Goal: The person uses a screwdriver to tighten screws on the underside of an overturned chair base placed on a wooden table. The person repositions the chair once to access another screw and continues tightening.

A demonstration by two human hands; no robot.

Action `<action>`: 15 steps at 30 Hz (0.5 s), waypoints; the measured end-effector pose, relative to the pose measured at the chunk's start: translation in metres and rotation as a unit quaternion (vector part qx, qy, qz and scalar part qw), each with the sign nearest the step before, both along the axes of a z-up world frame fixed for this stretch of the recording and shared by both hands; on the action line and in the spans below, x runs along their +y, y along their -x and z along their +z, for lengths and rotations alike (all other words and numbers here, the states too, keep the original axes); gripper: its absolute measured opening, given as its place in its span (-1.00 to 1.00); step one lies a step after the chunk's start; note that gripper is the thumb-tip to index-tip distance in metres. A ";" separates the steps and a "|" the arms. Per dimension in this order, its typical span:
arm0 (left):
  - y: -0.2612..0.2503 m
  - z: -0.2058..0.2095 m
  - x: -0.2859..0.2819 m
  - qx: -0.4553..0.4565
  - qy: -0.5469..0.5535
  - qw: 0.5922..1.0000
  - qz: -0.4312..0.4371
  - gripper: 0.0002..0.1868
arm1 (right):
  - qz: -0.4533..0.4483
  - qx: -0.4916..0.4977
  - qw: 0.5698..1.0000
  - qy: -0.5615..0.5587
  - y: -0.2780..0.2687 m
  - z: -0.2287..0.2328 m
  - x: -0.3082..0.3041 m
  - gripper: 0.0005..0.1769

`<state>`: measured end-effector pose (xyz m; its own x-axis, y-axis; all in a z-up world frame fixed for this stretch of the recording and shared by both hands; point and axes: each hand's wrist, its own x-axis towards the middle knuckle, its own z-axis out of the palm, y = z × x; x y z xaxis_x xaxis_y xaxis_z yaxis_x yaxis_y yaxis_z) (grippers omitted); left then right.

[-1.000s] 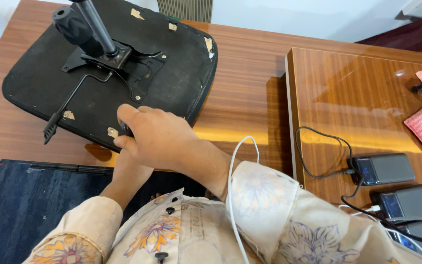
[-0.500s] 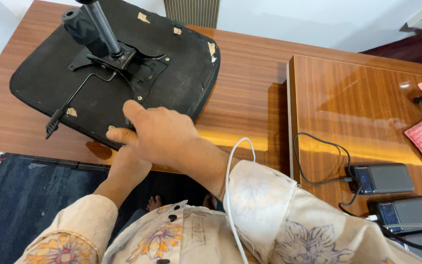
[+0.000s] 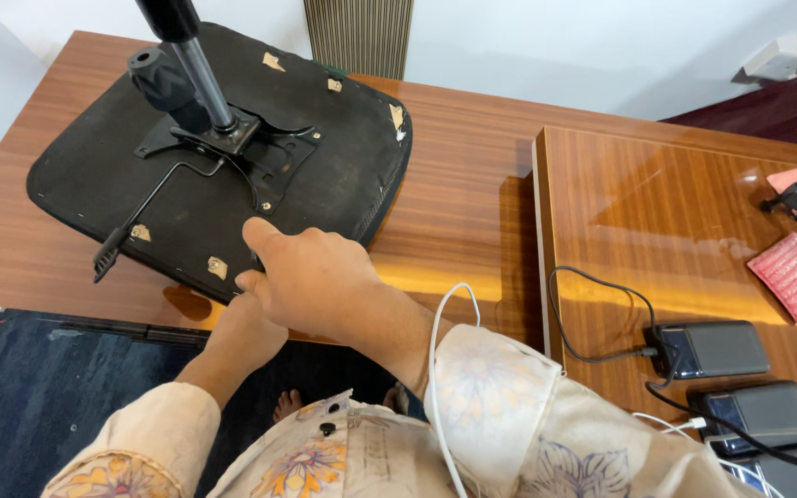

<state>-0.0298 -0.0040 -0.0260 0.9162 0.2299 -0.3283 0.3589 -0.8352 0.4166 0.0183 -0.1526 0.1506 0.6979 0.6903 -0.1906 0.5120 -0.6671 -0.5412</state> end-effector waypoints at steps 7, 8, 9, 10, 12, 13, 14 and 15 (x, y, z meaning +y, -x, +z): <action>0.003 0.000 0.002 -0.022 0.025 0.999 -0.006 -0.63 | 0.017 -0.003 1.000 0.021 0.001 0.005 0.008 -0.65; 0.003 0.000 0.002 -0.022 0.022 0.999 -0.008 -0.63 | 0.022 -0.006 1.000 0.017 0.001 0.006 0.008 -0.65; 0.004 0.000 0.003 -0.022 0.019 1.000 -0.010 -0.63 | 0.027 -0.010 0.999 0.014 0.002 0.007 0.008 -0.65; 0.003 0.001 0.003 -0.022 0.016 0.999 -0.019 -0.64 | 0.023 -0.004 1.000 0.017 0.002 0.008 0.009 -0.65; 0.002 0.001 0.003 -0.022 0.009 0.999 -0.037 -0.65 | 0.017 0.007 1.000 0.022 0.001 0.009 0.009 -0.64; 0.001 0.002 0.004 -0.012 0.007 0.999 -0.033 -0.67 | 0.018 0.007 1.000 0.024 0.000 0.009 0.009 -0.63; 0.000 0.002 0.004 0.000 0.005 1.000 -0.030 -0.68 | 0.019 0.008 0.999 0.027 -0.002 0.009 0.009 -0.63; 0.000 0.002 0.004 0.013 0.004 1.000 -0.026 -0.69 | 0.020 0.009 0.999 0.029 -0.003 0.009 0.009 -0.62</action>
<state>-0.0300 0.0001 -0.0237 0.9181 0.1800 -0.3531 0.3258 -0.8500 0.4140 0.0216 -0.1432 0.1592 0.6654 0.7056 -0.2436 0.5299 -0.6763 -0.5116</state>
